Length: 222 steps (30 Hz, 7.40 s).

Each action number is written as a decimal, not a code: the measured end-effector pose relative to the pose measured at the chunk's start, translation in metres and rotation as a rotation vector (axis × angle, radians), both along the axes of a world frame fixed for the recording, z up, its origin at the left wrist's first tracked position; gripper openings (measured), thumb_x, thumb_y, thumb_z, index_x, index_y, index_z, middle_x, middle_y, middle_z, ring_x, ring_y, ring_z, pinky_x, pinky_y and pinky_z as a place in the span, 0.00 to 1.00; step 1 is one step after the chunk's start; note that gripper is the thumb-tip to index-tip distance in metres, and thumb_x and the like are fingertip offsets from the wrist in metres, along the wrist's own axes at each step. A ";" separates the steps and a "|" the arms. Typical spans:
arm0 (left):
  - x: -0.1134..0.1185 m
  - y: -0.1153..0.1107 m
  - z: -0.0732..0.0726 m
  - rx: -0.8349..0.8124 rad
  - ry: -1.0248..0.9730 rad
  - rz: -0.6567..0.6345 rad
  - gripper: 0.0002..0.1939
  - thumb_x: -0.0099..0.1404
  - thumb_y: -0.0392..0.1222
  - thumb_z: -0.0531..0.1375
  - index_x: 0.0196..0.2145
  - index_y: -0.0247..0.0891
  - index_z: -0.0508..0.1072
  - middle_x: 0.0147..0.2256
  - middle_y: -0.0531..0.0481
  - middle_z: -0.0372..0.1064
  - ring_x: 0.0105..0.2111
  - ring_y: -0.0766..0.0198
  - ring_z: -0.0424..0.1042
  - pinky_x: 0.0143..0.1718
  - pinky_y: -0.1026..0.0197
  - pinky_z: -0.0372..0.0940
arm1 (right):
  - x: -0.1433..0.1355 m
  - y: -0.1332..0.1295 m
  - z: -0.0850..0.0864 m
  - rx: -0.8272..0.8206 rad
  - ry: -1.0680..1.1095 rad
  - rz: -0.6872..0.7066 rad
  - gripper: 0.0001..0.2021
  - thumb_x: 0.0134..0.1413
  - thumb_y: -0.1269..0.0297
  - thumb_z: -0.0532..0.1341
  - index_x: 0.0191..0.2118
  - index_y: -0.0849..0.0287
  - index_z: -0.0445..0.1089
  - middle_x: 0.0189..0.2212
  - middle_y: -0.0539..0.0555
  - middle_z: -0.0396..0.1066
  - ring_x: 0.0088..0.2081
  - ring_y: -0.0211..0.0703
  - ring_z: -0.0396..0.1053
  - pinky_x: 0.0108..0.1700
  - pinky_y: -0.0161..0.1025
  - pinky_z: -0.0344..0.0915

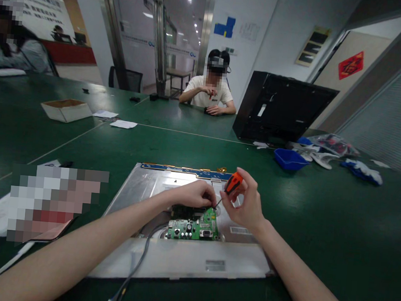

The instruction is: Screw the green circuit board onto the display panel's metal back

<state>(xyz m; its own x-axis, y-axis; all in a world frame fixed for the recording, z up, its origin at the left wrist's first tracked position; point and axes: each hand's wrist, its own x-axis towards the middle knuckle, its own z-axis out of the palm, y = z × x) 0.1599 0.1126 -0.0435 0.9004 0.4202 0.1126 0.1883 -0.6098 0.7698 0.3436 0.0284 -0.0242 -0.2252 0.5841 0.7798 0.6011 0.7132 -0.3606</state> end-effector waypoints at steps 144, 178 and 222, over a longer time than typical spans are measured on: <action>0.003 -0.007 0.008 -0.126 0.060 0.061 0.03 0.56 0.29 0.61 0.29 0.32 0.75 0.26 0.53 0.70 0.27 0.67 0.67 0.31 0.67 0.60 | -0.003 -0.002 0.003 0.074 -0.021 -0.046 0.36 0.56 0.69 0.61 0.67 0.53 0.46 0.23 0.43 0.65 0.19 0.35 0.65 0.20 0.32 0.63; 0.003 -0.008 0.009 -0.065 0.054 0.064 0.06 0.55 0.28 0.60 0.30 0.32 0.75 0.25 0.53 0.71 0.27 0.67 0.68 0.30 0.67 0.61 | -0.001 0.000 0.000 0.104 0.040 -0.060 0.34 0.53 0.68 0.66 0.63 0.50 0.52 0.22 0.41 0.62 0.19 0.34 0.64 0.20 0.31 0.64; 0.003 -0.008 0.008 -0.085 0.050 0.065 0.06 0.55 0.29 0.60 0.31 0.32 0.76 0.26 0.52 0.72 0.27 0.66 0.68 0.30 0.67 0.61 | -0.003 -0.002 0.004 0.112 0.002 -0.065 0.31 0.54 0.68 0.64 0.61 0.52 0.53 0.23 0.41 0.62 0.19 0.34 0.63 0.20 0.31 0.63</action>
